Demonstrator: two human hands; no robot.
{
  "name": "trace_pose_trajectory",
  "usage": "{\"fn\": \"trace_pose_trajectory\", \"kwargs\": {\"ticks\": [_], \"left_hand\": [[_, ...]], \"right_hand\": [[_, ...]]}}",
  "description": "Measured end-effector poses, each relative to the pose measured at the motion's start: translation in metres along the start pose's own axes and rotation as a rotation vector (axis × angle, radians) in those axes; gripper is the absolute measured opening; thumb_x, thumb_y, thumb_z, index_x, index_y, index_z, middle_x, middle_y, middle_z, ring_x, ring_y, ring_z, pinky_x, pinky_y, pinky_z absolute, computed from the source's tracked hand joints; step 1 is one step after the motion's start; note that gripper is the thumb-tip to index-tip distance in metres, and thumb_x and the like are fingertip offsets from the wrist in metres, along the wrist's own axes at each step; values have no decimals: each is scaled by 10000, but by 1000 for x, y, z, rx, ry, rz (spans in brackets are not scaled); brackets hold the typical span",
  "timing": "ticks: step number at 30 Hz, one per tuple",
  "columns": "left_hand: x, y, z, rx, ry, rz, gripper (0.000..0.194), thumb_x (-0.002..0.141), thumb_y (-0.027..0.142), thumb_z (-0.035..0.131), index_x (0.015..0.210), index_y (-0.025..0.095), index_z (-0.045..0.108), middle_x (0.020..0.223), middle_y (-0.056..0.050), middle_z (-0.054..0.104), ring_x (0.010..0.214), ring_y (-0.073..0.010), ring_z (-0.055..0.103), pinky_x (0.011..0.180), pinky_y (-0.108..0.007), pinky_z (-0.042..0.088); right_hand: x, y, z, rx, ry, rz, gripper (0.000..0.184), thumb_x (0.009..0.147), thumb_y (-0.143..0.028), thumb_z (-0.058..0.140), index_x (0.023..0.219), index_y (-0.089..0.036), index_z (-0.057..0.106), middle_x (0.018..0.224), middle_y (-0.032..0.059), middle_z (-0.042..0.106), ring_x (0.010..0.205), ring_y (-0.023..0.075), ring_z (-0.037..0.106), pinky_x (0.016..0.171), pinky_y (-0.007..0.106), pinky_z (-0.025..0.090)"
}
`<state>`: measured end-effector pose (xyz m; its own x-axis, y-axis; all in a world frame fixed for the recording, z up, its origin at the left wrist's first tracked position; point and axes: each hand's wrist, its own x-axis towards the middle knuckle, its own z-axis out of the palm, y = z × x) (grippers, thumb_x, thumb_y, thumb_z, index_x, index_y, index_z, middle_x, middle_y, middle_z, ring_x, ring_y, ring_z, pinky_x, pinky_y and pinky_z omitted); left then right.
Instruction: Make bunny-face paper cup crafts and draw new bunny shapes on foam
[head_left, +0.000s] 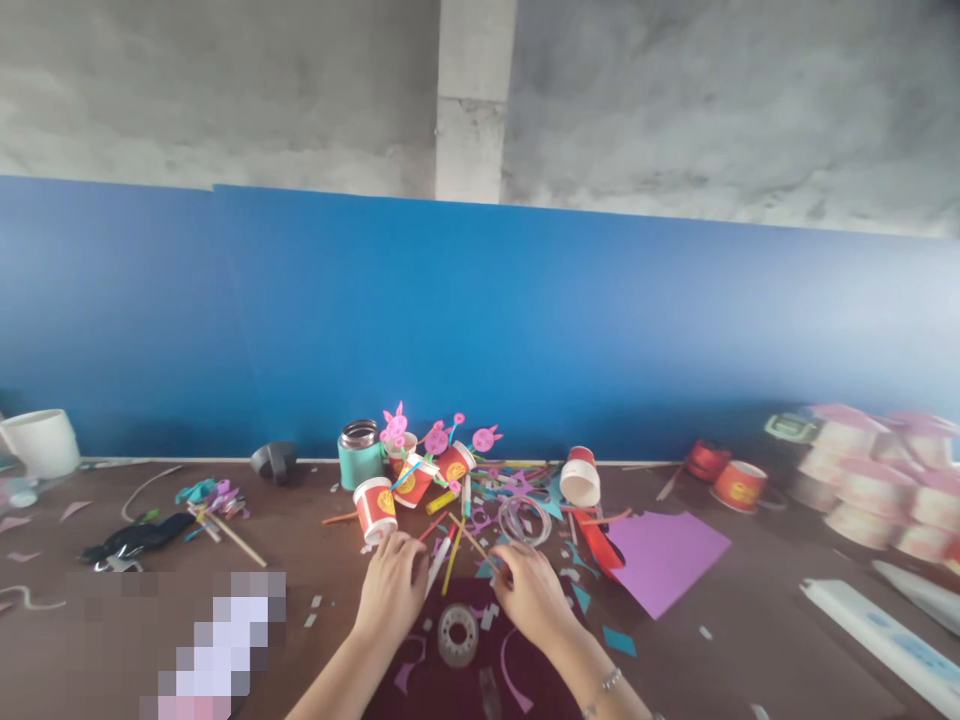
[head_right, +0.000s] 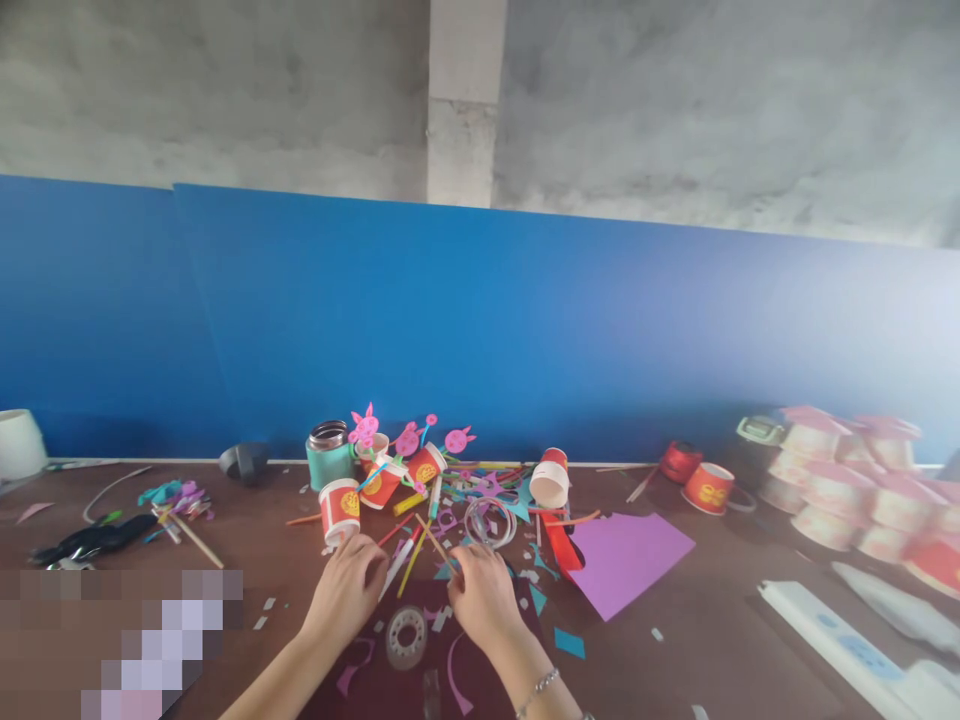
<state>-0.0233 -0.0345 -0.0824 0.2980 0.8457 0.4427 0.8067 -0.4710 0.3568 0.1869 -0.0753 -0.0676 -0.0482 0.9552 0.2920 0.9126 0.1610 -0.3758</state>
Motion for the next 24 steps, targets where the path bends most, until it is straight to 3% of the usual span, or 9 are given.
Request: {"fn": "trace_pose_trajectory", "kwargs": {"ticks": [5,10,19,24], "left_hand": [[-1,-6,0,47,-81,-81,295,807,36,381,981,146,593,980,-109,613,957,-236,571,851,-352,422],[0,-7,-2,71,-171,-145,364,772,-17,373,1044,134,562,1053,-131,591,1023,-235,558,876,-343,400],[1,-2,-4,23,-167,-171,393,745,-28,363,1051,145,539,1071,-122,561,1011,-222,565,880,-326,413],[0,-3,2,-66,-85,-113,371,746,-2,373,1047,124,548,1012,-133,598,983,-243,575,869,-369,444]], "right_hand": [[1,1,-4,2,38,6,328,682,-41,480,921,-190,649,852,55,653,822,199,600,759,274,417],[1,4,-3,-5,36,1,368,664,-19,484,952,-182,645,857,57,659,834,201,605,774,277,421],[1,2,-5,-33,31,30,238,741,-84,499,894,-198,641,813,43,675,785,194,619,699,253,412],[0,2,-6,21,24,16,211,767,-102,503,897,-192,642,839,48,678,805,194,626,718,261,423]]}}
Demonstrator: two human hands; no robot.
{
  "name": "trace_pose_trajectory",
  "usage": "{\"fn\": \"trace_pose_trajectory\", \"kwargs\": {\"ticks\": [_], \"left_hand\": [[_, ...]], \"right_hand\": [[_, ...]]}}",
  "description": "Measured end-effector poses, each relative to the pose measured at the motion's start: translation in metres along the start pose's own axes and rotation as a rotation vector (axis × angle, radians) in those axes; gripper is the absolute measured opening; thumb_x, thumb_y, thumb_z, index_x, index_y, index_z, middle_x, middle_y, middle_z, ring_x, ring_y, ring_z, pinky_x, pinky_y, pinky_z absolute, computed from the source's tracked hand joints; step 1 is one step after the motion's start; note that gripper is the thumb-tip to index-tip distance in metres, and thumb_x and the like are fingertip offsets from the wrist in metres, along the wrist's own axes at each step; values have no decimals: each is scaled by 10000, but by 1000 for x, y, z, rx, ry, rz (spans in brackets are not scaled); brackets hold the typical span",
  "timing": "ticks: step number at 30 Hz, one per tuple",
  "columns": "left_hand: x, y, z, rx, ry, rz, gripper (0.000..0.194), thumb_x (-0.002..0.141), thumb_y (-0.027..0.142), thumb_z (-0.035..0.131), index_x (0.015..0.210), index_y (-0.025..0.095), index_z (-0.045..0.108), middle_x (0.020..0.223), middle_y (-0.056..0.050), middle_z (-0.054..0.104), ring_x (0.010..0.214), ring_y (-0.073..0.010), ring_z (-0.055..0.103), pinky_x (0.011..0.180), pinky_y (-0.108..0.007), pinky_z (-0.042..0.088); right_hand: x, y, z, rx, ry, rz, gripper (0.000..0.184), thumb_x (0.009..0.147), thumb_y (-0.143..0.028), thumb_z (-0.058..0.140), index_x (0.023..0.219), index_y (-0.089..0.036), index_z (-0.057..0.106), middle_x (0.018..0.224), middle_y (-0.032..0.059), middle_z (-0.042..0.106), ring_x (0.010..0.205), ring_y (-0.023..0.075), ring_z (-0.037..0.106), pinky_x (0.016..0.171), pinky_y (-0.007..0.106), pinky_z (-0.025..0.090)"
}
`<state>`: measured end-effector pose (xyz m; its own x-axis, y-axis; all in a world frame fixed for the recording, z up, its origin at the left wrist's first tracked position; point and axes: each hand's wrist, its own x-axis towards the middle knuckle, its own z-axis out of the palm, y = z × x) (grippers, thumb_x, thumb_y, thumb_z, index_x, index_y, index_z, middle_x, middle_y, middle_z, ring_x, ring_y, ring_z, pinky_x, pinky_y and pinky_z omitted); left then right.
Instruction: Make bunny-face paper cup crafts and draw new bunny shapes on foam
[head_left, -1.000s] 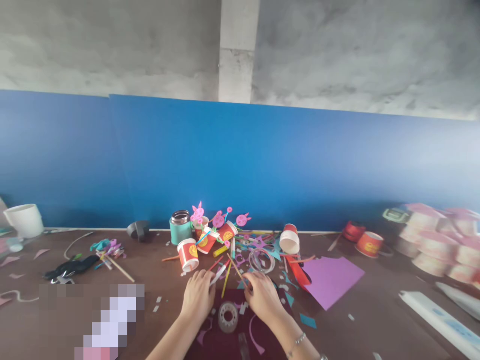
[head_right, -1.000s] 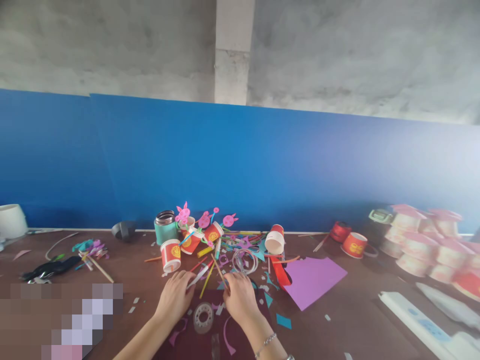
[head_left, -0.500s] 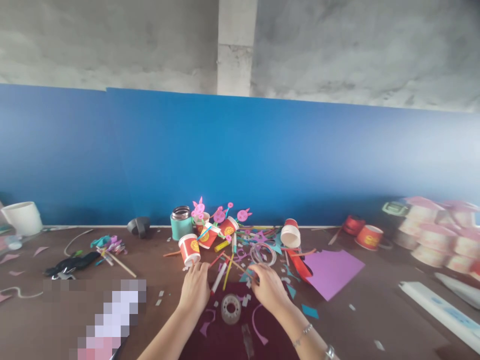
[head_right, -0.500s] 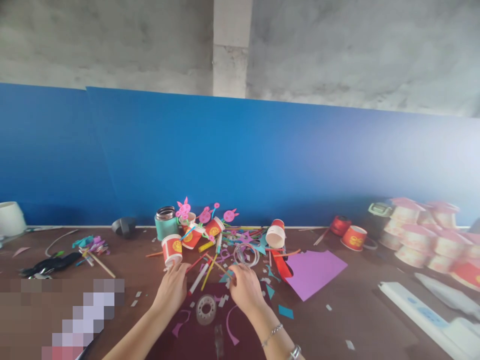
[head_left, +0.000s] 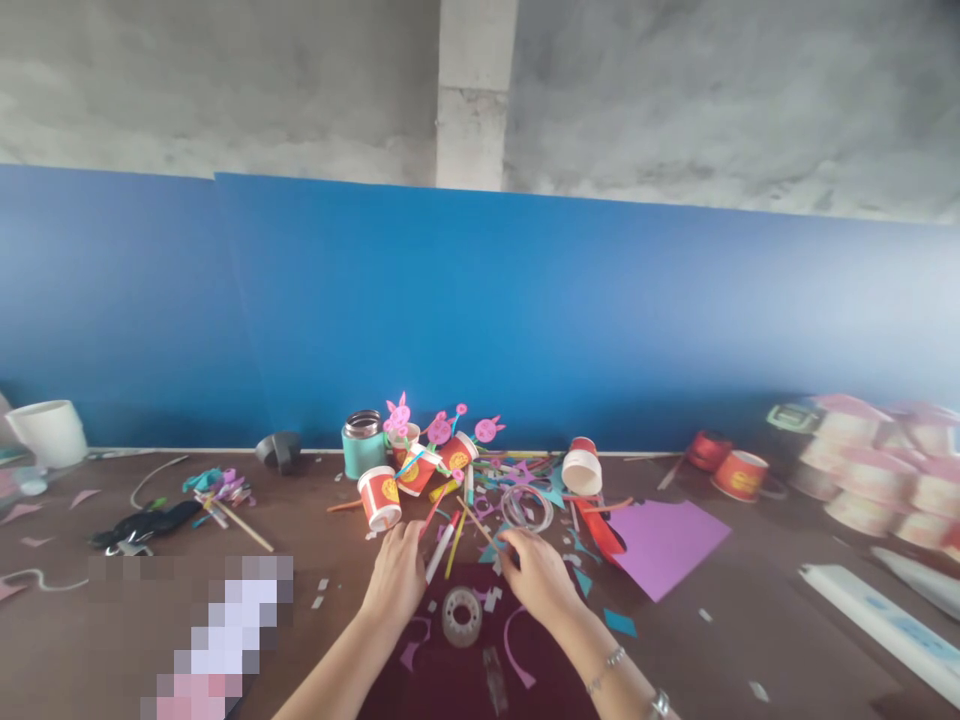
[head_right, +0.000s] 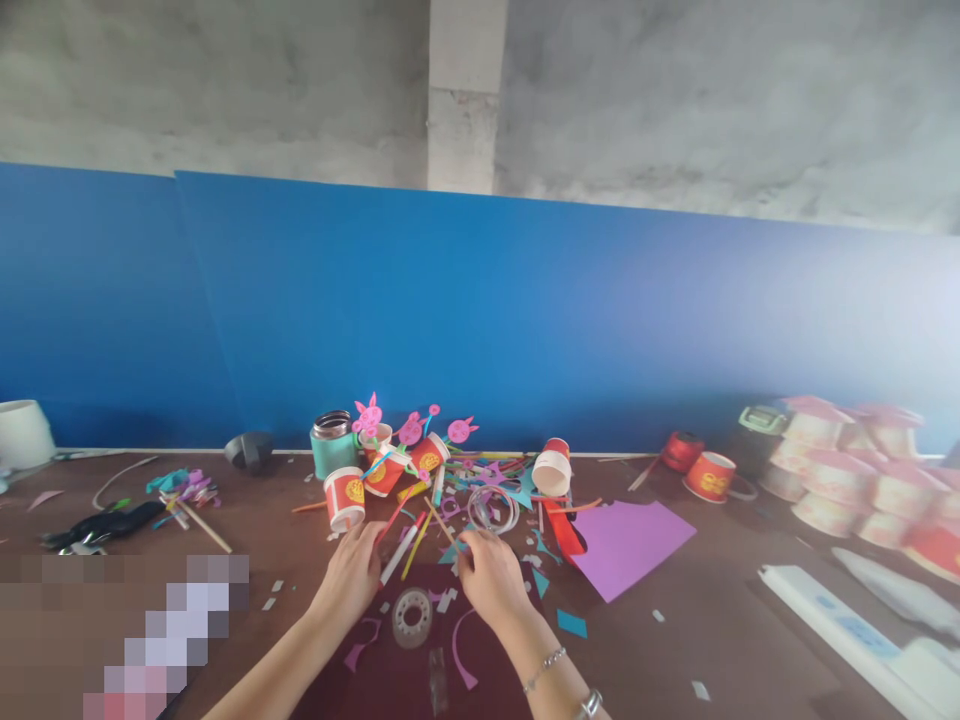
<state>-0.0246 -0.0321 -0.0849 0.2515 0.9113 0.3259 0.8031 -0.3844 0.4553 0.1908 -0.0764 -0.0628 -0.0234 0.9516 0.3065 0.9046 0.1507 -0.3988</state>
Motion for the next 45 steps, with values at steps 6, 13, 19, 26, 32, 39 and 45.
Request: {"fn": "trace_pose_trajectory", "kwargs": {"ticks": [6,13,19,26,32,39,45], "left_hand": [[-1,-4,5,-124,186,175,408,785,44,353,1152,152,495,1055,-123,628,1027,-244,581,917,-435,448],[-3,6,-2,-213,124,260,289,869,138,372,1098,189,541,1009,-87,650,965,-215,604,848,-369,488],[-5,11,-5,-200,66,340,304,859,74,335,966,186,597,905,-85,609,868,-205,581,792,-346,483],[-7,22,-10,-165,29,421,226,880,153,417,981,186,617,898,-84,623,860,-214,568,778,-347,478],[-9,30,-13,-76,-13,441,268,914,213,400,1028,220,642,866,-67,662,814,-207,570,738,-339,455],[-10,31,-10,-103,-32,440,269,922,230,401,1067,215,627,881,-63,675,823,-210,569,729,-335,426],[-10,31,-11,-109,-14,461,263,921,229,403,1044,208,635,856,-61,675,797,-204,569,704,-324,410]], "right_hand": [[1,1,-1,115,96,-84,235,814,-143,470,985,-189,626,843,57,672,811,204,626,752,307,463],[-2,-3,-3,203,225,-268,458,816,-217,535,1266,-218,449,1073,90,619,1003,241,572,898,402,451],[-3,-8,-6,223,229,-281,174,854,-230,524,1021,-212,570,923,70,636,887,216,588,812,355,461],[-4,-14,-7,59,141,-382,169,877,-175,493,817,-208,648,740,30,636,764,183,564,735,313,406],[-6,-20,-5,15,83,-379,135,880,-203,522,798,-207,629,739,16,635,762,173,556,741,297,365],[-7,-22,-2,49,66,-385,192,910,-214,471,778,-195,608,732,20,625,753,170,545,738,303,349],[-8,-22,-3,80,60,-404,200,917,-224,466,777,-196,606,718,17,618,743,166,541,722,295,341]]}}
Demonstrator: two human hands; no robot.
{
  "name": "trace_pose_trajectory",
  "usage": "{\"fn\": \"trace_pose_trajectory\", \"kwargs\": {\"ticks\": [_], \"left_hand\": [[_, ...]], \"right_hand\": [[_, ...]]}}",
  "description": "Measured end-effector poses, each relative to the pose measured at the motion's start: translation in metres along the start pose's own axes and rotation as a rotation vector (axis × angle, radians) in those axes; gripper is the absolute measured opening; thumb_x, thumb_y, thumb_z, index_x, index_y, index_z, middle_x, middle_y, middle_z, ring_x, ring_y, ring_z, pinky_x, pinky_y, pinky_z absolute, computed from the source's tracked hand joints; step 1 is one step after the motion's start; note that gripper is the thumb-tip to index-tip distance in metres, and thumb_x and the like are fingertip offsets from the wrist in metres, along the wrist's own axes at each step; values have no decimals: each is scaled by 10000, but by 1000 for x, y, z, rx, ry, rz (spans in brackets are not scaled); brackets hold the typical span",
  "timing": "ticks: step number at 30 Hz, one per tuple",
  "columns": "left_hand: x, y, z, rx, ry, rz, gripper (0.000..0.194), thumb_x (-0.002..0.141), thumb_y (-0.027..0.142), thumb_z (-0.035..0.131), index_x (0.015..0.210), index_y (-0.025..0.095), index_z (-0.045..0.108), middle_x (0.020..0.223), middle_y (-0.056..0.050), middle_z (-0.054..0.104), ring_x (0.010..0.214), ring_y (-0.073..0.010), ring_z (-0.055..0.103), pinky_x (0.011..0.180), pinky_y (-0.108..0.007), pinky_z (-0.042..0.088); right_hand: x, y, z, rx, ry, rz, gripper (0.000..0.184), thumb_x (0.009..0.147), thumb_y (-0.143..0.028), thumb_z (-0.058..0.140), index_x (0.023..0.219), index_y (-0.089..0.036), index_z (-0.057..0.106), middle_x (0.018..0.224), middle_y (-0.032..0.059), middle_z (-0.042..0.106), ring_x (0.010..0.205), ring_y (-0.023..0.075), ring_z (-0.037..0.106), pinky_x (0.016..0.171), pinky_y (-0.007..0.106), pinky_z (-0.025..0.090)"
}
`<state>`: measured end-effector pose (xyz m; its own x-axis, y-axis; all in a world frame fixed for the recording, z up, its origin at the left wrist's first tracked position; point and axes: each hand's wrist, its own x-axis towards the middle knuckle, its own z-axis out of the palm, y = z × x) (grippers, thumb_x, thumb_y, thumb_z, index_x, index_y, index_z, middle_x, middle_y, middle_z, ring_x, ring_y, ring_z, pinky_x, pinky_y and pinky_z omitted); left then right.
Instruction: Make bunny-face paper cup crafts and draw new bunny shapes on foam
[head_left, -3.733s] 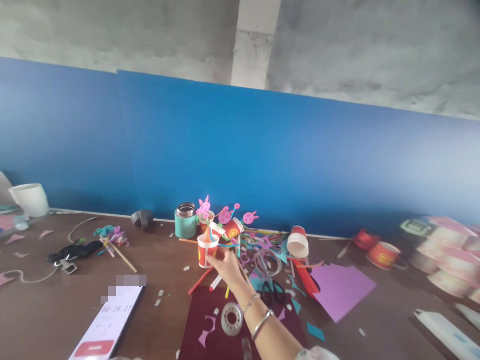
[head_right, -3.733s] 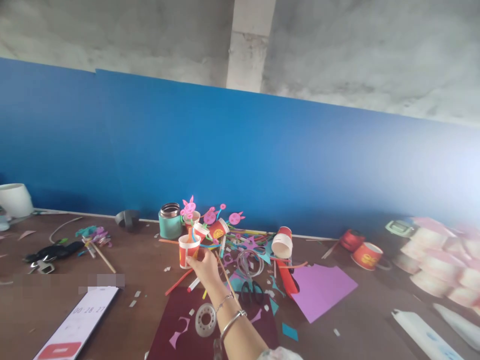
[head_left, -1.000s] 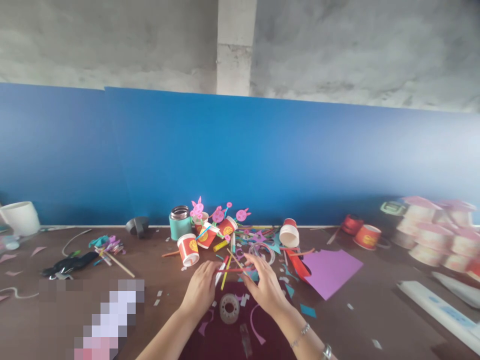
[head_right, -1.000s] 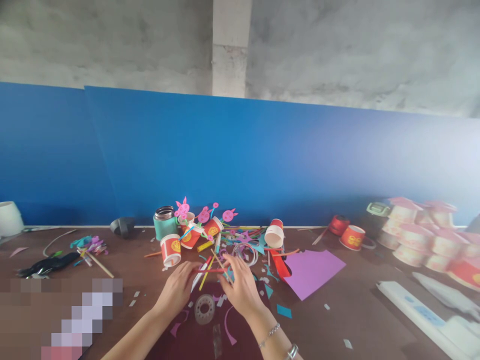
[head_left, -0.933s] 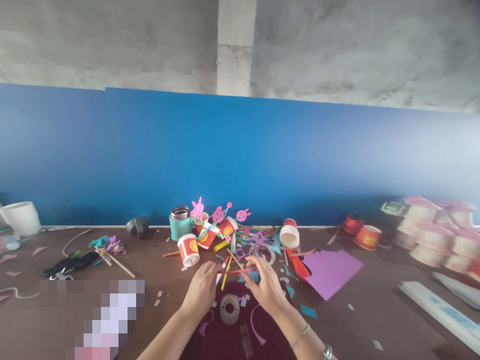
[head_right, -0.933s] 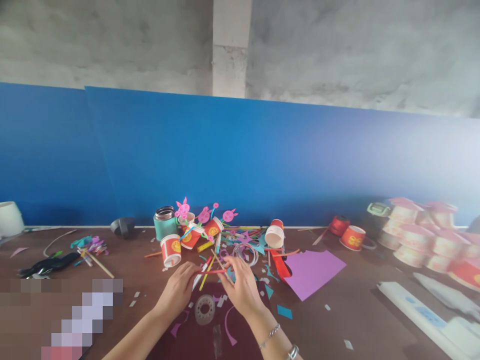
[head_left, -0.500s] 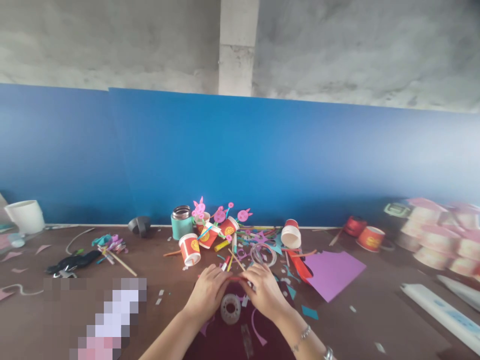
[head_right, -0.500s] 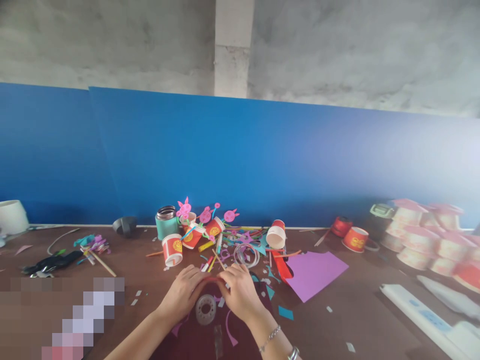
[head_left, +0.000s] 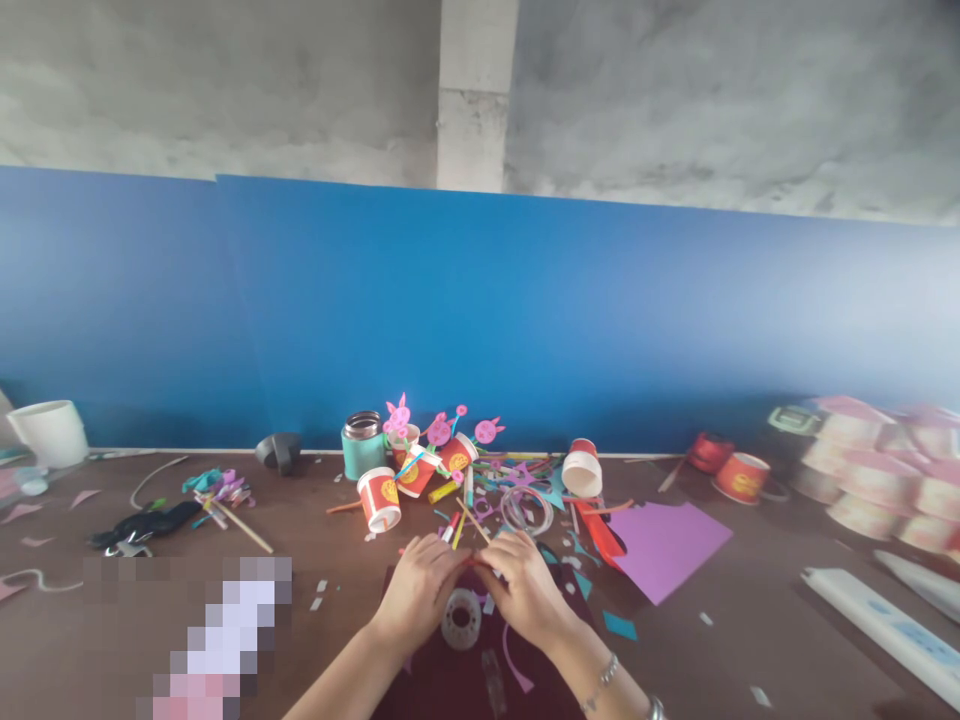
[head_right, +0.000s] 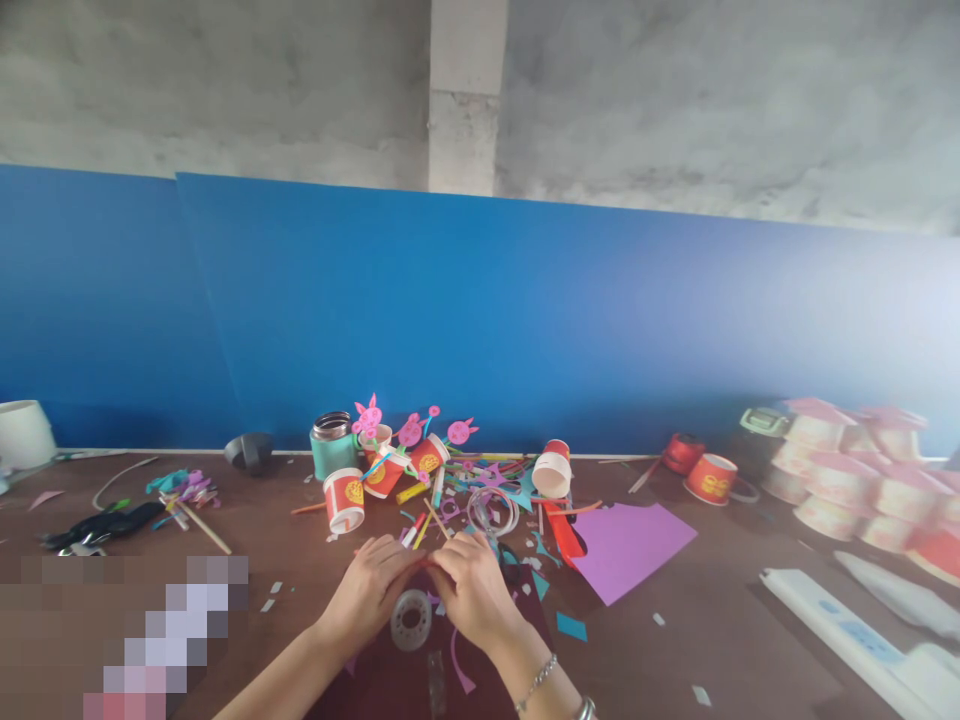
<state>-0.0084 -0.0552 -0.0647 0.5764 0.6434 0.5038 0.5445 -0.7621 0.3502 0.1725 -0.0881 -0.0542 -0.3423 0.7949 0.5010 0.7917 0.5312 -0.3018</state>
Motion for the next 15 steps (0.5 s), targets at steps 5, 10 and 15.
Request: {"fn": "trace_pose_trajectory", "kwargs": {"ticks": [5,10,15], "left_hand": [[-1,-1,2,13,16,27,262,920,221,406,1055,216,631,823,-51,670,776,-199,564,678,-313,395],[-1,-1,3,23,24,47,256,921,223,411,1055,218,629,799,-43,666,761,-194,564,669,-308,385],[0,1,0,56,-2,20,254,921,223,413,1065,228,623,829,-38,672,778,-197,563,681,-317,383]], "right_hand": [[0,2,3,14,24,-11,203,911,-215,476,746,-185,591,704,11,605,725,157,525,712,292,334],[1,1,3,18,17,-14,203,907,-207,478,742,-178,593,701,12,603,724,155,523,711,291,330],[1,-1,2,10,12,13,160,891,-199,512,767,-186,612,712,8,618,735,157,539,717,285,339]]}}
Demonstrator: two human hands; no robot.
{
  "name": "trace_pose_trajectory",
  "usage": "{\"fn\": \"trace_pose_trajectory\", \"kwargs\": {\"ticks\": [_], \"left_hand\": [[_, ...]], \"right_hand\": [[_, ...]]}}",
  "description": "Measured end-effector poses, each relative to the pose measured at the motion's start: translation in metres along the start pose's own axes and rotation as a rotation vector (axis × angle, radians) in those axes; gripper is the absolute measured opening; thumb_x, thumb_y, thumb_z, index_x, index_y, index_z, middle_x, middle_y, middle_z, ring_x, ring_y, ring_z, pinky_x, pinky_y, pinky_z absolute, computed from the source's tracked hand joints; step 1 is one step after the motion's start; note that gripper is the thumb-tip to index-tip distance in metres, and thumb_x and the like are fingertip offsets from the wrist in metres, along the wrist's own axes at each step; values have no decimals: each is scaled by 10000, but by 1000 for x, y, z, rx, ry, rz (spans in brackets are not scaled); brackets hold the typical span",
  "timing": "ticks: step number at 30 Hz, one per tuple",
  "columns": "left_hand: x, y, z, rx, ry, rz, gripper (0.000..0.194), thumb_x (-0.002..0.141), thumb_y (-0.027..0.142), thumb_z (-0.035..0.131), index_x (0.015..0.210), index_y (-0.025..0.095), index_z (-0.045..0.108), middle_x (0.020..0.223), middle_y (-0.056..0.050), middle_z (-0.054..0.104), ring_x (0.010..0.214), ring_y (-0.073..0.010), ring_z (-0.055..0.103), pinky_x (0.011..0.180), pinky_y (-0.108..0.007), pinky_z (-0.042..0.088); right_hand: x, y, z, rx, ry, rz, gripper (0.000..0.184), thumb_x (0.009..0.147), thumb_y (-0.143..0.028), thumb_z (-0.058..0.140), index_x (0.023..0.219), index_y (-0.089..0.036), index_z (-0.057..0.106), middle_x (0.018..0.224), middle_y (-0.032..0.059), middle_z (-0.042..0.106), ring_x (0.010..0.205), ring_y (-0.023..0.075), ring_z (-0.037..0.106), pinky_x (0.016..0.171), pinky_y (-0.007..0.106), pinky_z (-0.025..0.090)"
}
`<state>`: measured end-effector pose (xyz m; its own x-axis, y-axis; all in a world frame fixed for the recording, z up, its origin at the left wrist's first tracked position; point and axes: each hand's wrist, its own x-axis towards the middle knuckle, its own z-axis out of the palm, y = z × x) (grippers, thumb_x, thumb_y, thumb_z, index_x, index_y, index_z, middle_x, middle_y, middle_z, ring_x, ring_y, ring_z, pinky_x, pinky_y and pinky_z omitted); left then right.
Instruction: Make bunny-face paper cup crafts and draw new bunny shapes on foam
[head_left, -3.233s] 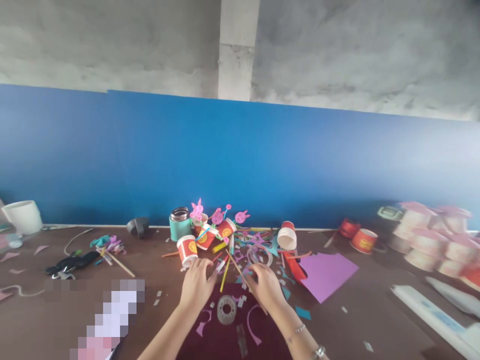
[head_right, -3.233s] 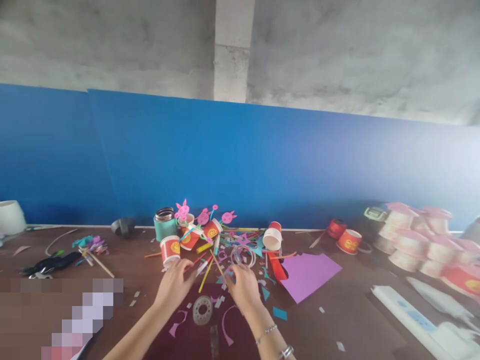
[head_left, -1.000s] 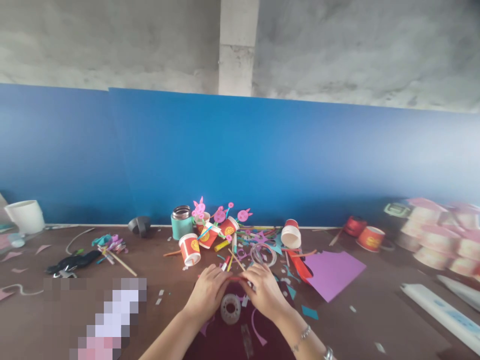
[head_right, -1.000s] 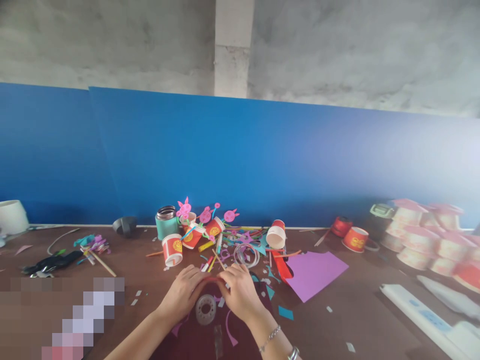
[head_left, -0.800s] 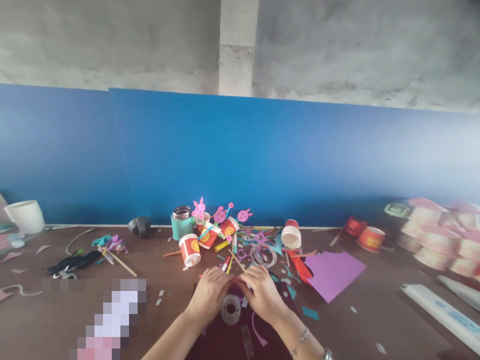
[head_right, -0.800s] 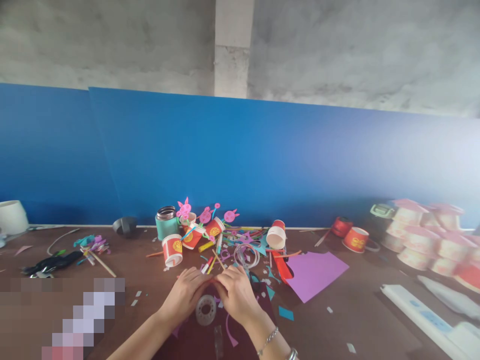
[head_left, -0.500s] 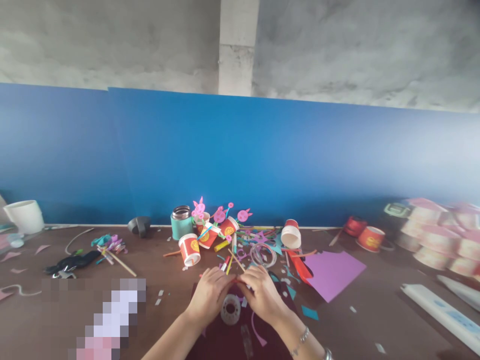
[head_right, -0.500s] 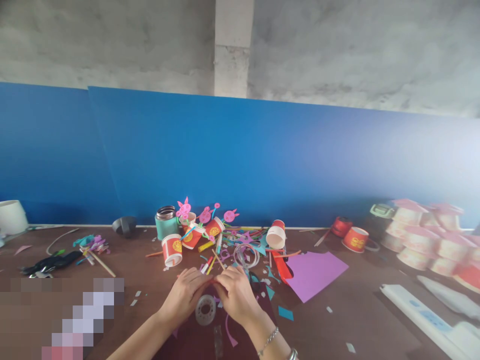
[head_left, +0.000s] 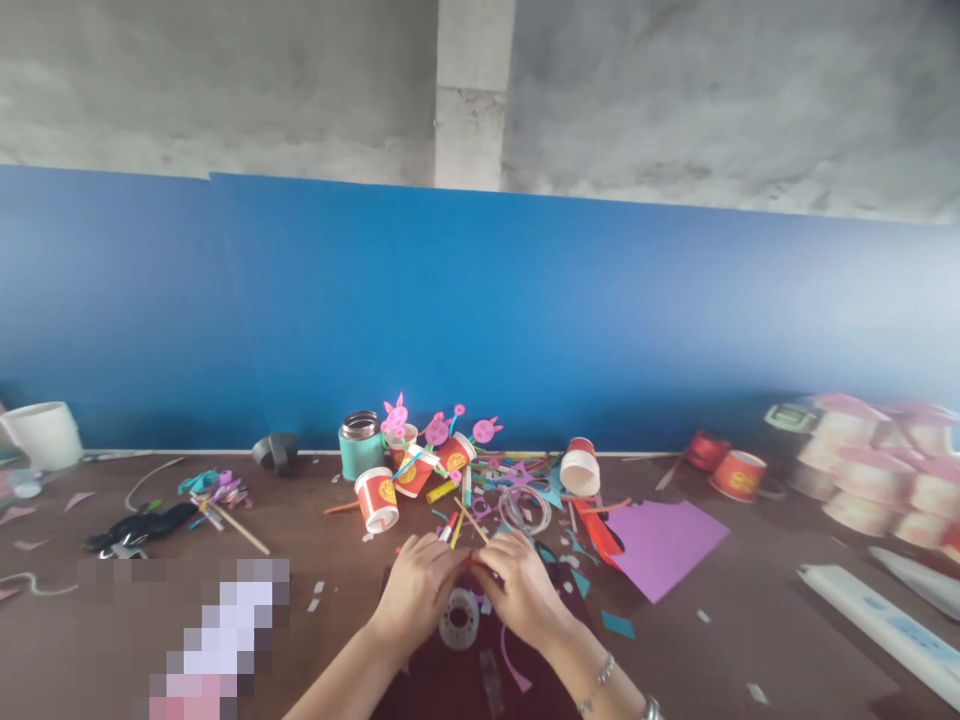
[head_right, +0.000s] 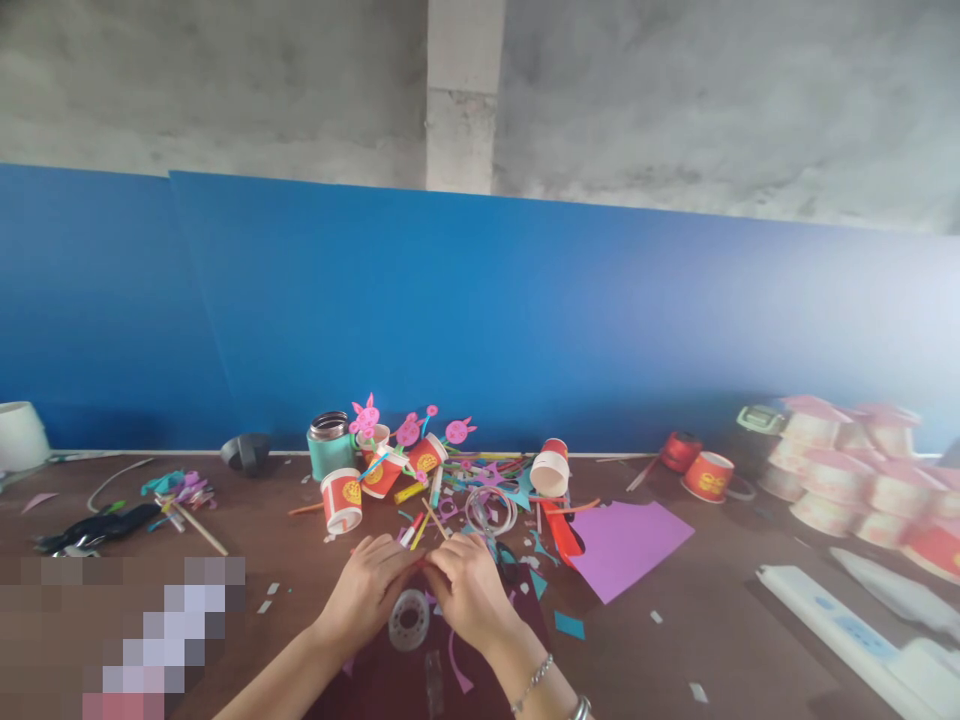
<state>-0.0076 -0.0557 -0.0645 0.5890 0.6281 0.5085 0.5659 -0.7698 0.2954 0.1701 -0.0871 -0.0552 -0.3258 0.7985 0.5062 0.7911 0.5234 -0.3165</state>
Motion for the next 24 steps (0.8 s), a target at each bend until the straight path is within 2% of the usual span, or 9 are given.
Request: {"fn": "trace_pose_trajectory", "kwargs": {"ticks": [6,15,18,22,24], "left_hand": [[1,-2,-1,33,-10,-54,268,913,212,427,1104,238,613,901,-45,679,814,-207,564,701,-331,389],[0,0,-1,-6,-7,-60,278,909,204,420,1068,260,640,846,-38,682,801,-197,579,696,-326,374],[2,0,-2,22,-12,-108,281,911,220,412,1063,259,645,858,-43,684,810,-200,587,701,-326,383],[1,-12,3,101,-7,-300,335,915,194,348,1102,226,625,888,-65,667,860,-210,599,751,-334,413],[0,-21,7,121,-25,-406,387,886,123,333,1181,185,577,964,-90,648,925,-213,598,799,-327,428]], "right_hand": [[0,2,0,9,30,70,110,862,-204,567,763,-190,612,718,0,628,723,157,551,720,280,353],[0,1,1,44,27,20,186,900,-234,504,767,-192,628,703,13,619,723,163,547,709,283,378],[2,3,-3,41,33,46,199,908,-260,483,818,-204,652,741,22,642,751,169,571,729,284,398],[1,16,-11,-95,97,244,231,904,-269,443,897,-201,665,835,55,658,827,189,596,771,286,421],[-1,26,-15,-199,63,395,219,879,-237,454,880,-192,668,846,65,656,844,194,604,779,278,424]]}}
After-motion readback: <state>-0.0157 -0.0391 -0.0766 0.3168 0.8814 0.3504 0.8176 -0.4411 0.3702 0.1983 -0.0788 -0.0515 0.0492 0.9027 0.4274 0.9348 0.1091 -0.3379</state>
